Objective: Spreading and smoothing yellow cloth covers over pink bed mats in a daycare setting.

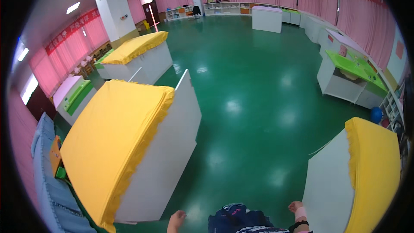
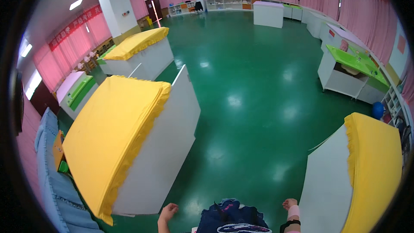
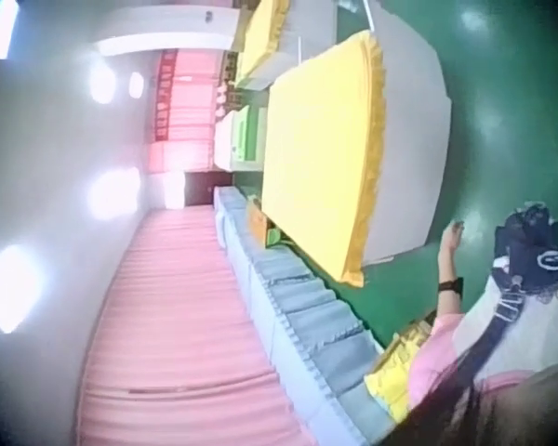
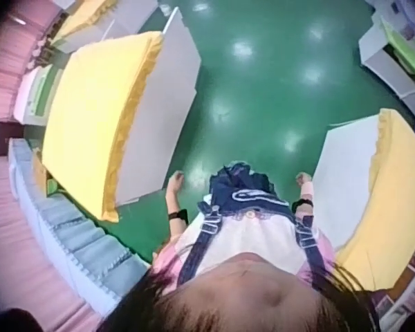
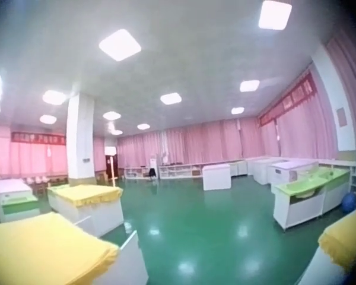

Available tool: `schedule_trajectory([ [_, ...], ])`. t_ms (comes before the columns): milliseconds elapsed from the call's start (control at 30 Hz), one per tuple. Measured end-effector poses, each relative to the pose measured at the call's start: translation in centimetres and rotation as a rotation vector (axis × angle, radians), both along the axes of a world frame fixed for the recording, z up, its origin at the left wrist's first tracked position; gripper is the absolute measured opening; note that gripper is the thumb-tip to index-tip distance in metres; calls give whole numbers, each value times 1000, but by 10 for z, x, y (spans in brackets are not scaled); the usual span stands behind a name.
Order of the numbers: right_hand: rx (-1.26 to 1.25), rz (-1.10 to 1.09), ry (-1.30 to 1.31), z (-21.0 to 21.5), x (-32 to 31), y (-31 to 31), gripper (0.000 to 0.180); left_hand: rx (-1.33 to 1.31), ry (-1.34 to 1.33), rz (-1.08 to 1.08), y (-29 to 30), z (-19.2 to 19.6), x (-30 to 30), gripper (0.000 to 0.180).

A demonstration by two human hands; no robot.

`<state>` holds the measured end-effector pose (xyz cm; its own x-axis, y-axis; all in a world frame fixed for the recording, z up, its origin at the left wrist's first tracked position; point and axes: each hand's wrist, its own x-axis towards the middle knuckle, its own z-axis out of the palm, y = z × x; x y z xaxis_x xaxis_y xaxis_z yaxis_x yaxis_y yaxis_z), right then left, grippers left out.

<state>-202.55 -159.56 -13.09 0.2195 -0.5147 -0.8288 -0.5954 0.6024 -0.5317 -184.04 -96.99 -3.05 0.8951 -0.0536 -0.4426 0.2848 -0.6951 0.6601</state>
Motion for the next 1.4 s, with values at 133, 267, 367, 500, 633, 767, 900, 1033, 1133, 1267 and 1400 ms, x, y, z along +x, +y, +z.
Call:
schedule_trajectory([
  [133,54,-51,-90,14,65,-24,5,-93,-4,-103,-57,23,126,24],
  [267,-65,-137,-29,-3,117,-56,4,-61,-23,-214,-127,48,239,25],
  [367,81,-239,2,-34,177,-102,8,-84,-1,-214,-166,43,311,27],
  [500,40,-182,-1,-63,308,-164,6,-164,129,-127,-198,25,379,27],
  [633,-216,91,-131,-75,471,-215,7,-257,266,-134,-240,41,457,28],
  [767,-260,530,-352,-29,640,-222,8,-225,277,-82,-282,49,528,28],
  [900,-226,648,-405,14,759,-230,8,-220,311,-33,-320,39,610,27],
  [1033,-257,722,-308,3,838,-273,9,-267,226,-86,-353,0,712,25],
  [1133,-330,854,-61,-18,875,-320,9,-279,201,12,-380,-13,791,25],
  [1267,-233,760,16,15,936,-366,10,-271,131,3,-415,2,885,25],
  [1400,-215,588,18,-2,1007,-415,8,-290,100,49,-435,15,963,24],
])
